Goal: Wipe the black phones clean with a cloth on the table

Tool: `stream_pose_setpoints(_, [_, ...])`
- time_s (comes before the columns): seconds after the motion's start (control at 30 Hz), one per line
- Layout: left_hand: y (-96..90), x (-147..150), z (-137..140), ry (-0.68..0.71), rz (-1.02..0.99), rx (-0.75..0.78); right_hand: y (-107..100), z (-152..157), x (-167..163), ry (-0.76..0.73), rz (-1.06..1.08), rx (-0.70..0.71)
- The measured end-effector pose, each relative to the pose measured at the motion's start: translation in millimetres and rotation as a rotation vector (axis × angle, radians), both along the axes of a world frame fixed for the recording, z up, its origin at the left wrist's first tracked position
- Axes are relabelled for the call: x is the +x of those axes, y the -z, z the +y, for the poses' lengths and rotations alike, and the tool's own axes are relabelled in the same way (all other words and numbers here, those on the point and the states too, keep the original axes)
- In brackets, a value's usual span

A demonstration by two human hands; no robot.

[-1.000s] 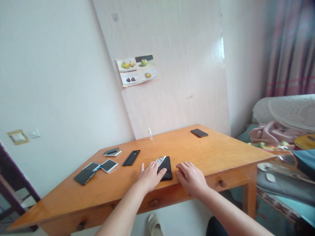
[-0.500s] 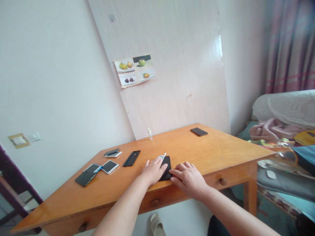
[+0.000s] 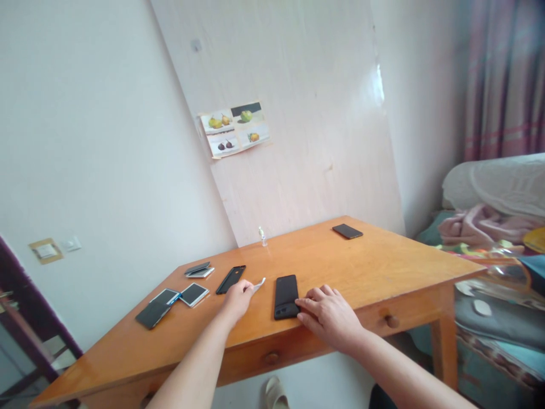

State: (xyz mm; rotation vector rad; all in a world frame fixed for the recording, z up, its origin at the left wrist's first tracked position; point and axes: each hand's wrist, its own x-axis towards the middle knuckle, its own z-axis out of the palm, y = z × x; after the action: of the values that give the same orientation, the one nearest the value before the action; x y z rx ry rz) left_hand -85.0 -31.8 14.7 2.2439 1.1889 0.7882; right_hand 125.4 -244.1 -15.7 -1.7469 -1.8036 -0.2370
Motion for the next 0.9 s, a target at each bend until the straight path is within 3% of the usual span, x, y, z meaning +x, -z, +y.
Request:
stream_pose_setpoints(0.23, [-16.6, -9.0, -2.4, 0.024, -0.430, -0.279, 1.0, 1.4, 0.9, 0.005, 0.000, -0.001])
stream_pose_setpoints(0.47, [-17.0, 0.3, -13.0, 0.109, -0.478, -0.370, 0.8, -0.3, 0.9, 0.014, -0.022, -0.021])
stream_pose_setpoints(0.73, [12.6, 45.2, -25.3, 0.167, -0.338, -0.250, 0.5, 1.4, 2.4, 0.000, -0.013, -0.027])
stream_pose_setpoints(0.9, [24.8, 42.7, -29.1, 0.152, -0.239, -0.095, 0.9, 1.4, 2.2, -0.011, -0.011, -0.032])
